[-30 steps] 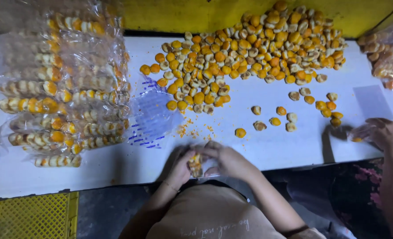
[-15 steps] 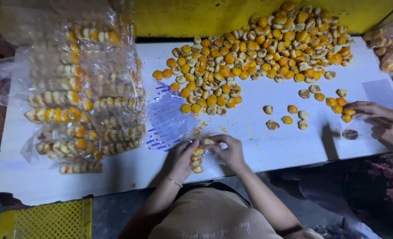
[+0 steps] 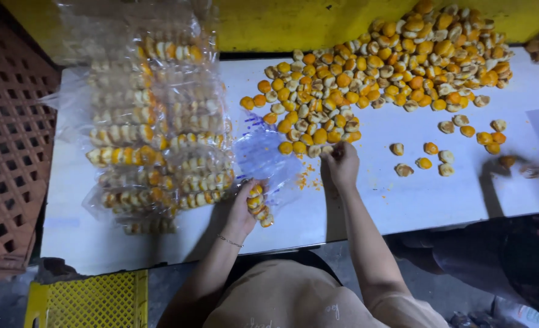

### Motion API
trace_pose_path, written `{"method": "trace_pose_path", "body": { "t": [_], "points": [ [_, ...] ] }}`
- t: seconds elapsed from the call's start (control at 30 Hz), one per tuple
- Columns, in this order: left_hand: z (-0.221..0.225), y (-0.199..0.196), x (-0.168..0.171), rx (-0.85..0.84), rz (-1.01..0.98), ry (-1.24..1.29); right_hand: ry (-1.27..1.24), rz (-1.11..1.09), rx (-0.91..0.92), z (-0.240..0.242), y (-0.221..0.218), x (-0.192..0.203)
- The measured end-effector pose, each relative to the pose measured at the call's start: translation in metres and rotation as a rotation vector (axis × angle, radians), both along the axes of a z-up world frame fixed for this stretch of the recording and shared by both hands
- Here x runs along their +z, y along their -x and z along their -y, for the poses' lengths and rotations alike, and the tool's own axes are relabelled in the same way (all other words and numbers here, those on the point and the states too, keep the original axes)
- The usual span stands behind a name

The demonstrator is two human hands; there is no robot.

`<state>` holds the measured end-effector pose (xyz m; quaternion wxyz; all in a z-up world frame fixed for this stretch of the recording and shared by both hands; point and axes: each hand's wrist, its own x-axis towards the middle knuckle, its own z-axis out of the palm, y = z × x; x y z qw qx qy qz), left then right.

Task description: Packing small round bread pieces into clear plastic sleeves at a production table.

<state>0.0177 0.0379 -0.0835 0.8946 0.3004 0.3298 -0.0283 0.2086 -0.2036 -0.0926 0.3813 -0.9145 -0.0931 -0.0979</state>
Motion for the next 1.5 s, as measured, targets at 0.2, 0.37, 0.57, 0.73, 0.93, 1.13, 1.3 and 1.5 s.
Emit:
{"method": "trace_pose_path", "body": {
  "t": [0.2, 0.37, 0.57, 0.73, 0.93, 1.13, 1.3, 1.5],
  "points": [
    [-0.011, 0.014, 0.045, 0.051, 0.035, 0.053, -0.204, 0.005, 0.02, 0.002, 0.063, 0.028],
    [0.002, 0.024, 0.065, 0.07, 0.09, -0.05, -0.453, 0.104, 0.291, -0.061, 0.159, 0.118],
    [-0.005, 0.033, 0.054, 0.049, 0.295, -0.31, -0.302, 0.213, 0.574, -0.106, 0.184, 0.168],
    [-0.028, 0.051, 0.055, -0.073, 0.483, -0.258, -0.111, -0.207, 0.887, -0.094, 0.189, 0.256],
    [-0.074, 0.062, 0.223, -0.926, 0.569, -1.167, 0.447, -0.033, 1.092, -0.092, 0.2, 0.272],
    [-0.115, 0.048, 0.227, -0.863, 0.461, -1.426, 0.228, 0.137, 0.905, -0.059, 0.175, 0.276],
    [-0.163, 0.013, 0.188, -0.355, 0.103, -1.763, 0.212, -0.095, 0.683, -0.028, 0.156, 0.252],
    [-0.081, -0.02, 0.114, 0.612, 0.407, -2.446, 0.092, -0.452, 0.885, -0.016, 0.133, 0.239]
  ]
}}
